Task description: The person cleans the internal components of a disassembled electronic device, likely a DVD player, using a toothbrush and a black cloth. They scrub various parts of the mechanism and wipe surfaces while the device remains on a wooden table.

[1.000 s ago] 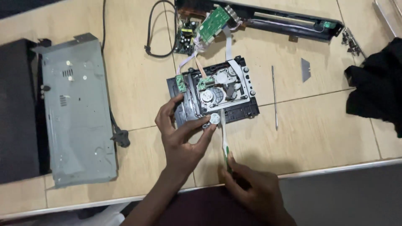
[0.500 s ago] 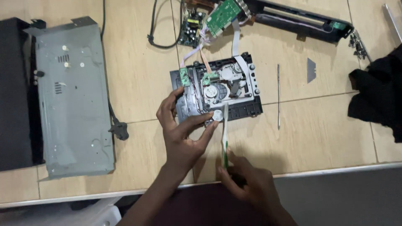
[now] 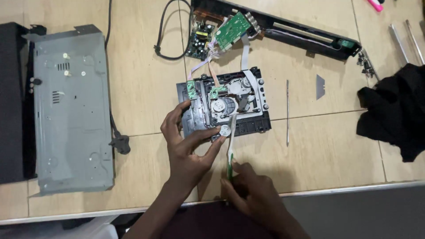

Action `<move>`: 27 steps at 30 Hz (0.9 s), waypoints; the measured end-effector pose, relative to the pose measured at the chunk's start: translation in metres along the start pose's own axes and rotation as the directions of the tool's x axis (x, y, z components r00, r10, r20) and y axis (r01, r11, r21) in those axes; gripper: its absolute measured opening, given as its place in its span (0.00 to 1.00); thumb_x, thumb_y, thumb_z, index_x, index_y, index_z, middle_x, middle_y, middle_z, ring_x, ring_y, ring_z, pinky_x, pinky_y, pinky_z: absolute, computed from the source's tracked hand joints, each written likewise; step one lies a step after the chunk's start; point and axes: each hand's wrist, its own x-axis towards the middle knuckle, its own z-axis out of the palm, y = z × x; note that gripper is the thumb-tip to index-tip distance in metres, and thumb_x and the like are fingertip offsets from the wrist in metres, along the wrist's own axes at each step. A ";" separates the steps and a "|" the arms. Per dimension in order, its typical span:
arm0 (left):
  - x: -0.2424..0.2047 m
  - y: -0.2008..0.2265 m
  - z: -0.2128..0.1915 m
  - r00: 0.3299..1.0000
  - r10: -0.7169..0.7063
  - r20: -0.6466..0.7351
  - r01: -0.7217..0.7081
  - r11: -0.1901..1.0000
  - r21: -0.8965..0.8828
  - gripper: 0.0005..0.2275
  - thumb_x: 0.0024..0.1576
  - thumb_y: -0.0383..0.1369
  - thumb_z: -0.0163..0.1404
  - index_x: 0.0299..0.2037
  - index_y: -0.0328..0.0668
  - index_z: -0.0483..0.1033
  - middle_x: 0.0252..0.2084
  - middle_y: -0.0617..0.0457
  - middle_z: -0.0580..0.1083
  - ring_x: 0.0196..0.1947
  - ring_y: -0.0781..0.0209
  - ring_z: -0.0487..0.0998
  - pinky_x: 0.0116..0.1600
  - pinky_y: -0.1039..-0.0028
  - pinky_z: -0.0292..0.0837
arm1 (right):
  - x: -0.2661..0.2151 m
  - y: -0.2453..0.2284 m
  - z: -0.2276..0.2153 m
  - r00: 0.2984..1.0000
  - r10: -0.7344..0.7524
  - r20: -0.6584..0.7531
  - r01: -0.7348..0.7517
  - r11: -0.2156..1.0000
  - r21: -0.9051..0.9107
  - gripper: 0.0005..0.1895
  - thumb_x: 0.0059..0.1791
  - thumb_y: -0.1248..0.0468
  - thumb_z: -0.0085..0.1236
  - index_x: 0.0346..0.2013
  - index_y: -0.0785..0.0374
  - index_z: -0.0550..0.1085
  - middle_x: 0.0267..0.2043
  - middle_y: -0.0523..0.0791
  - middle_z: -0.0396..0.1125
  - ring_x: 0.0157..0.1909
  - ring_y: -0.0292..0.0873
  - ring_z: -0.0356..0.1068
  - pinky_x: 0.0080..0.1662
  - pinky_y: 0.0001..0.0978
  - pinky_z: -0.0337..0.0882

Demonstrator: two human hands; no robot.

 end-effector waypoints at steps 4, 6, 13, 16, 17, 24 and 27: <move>-0.003 -0.002 -0.001 1.000 0.021 -0.006 -0.021 1.000 0.001 0.07 0.53 0.35 0.67 0.40 0.59 0.85 0.69 0.43 0.62 0.70 0.43 0.64 0.67 0.54 0.63 | -0.009 -0.006 0.002 0.988 0.131 0.086 -0.132 0.991 -0.001 0.19 0.50 0.53 0.60 0.52 0.53 0.68 0.32 0.38 0.83 0.33 0.45 0.85 0.31 0.37 0.75; -0.001 -0.002 0.000 1.000 0.019 -0.009 -0.019 1.000 -0.004 0.07 0.53 0.35 0.67 0.40 0.59 0.85 0.69 0.42 0.62 0.70 0.42 0.63 0.67 0.55 0.63 | -0.009 -0.008 0.001 0.989 0.118 0.093 -0.122 0.992 0.038 0.18 0.50 0.56 0.60 0.51 0.55 0.68 0.34 0.39 0.85 0.32 0.42 0.86 0.31 0.34 0.76; -0.004 -0.003 0.001 1.000 0.028 -0.009 -0.028 1.000 -0.001 0.07 0.53 0.35 0.67 0.40 0.56 0.85 0.69 0.43 0.62 0.71 0.42 0.62 0.68 0.52 0.66 | -0.013 -0.009 -0.004 1.000 0.008 0.017 -0.007 0.998 -0.055 0.22 0.50 0.57 0.60 0.58 0.56 0.69 0.33 0.42 0.81 0.27 0.46 0.82 0.28 0.35 0.74; -0.002 0.000 0.000 1.000 0.014 -0.008 -0.014 1.000 -0.008 0.06 0.53 0.35 0.67 0.39 0.56 0.86 0.68 0.43 0.62 0.70 0.42 0.62 0.68 0.53 0.67 | -0.012 -0.008 -0.005 0.998 -0.046 0.039 0.048 0.996 -0.069 0.22 0.50 0.59 0.61 0.57 0.56 0.67 0.34 0.42 0.77 0.25 0.46 0.81 0.26 0.34 0.72; -0.001 0.002 0.000 1.000 0.013 -0.004 -0.013 1.000 -0.003 0.06 0.54 0.35 0.67 0.39 0.54 0.86 0.68 0.42 0.62 0.70 0.42 0.63 0.68 0.52 0.66 | -0.011 -0.008 -0.004 0.997 -0.061 0.037 0.062 0.998 -0.022 0.21 0.51 0.60 0.60 0.57 0.57 0.66 0.37 0.42 0.75 0.26 0.47 0.81 0.26 0.35 0.72; -0.001 0.002 0.001 1.000 -0.022 0.020 0.022 1.000 -0.013 0.08 0.53 0.34 0.67 0.41 0.55 0.85 0.69 0.42 0.61 0.71 0.43 0.62 0.70 0.53 0.65 | -0.016 -0.004 -0.008 0.998 -0.055 0.041 0.057 0.997 -0.045 0.25 0.50 0.58 0.61 0.60 0.58 0.67 0.30 0.40 0.78 0.24 0.41 0.79 0.28 0.34 0.74; -0.004 0.003 0.006 0.999 -0.036 0.000 0.036 0.999 -0.038 0.08 0.55 0.33 0.67 0.43 0.52 0.85 0.68 0.41 0.61 0.71 0.43 0.63 0.74 0.54 0.66 | -0.011 0.000 -0.010 0.999 -0.034 -0.030 0.034 0.999 -0.018 0.22 0.50 0.60 0.61 0.58 0.56 0.69 0.31 0.41 0.79 0.22 0.38 0.76 0.27 0.32 0.70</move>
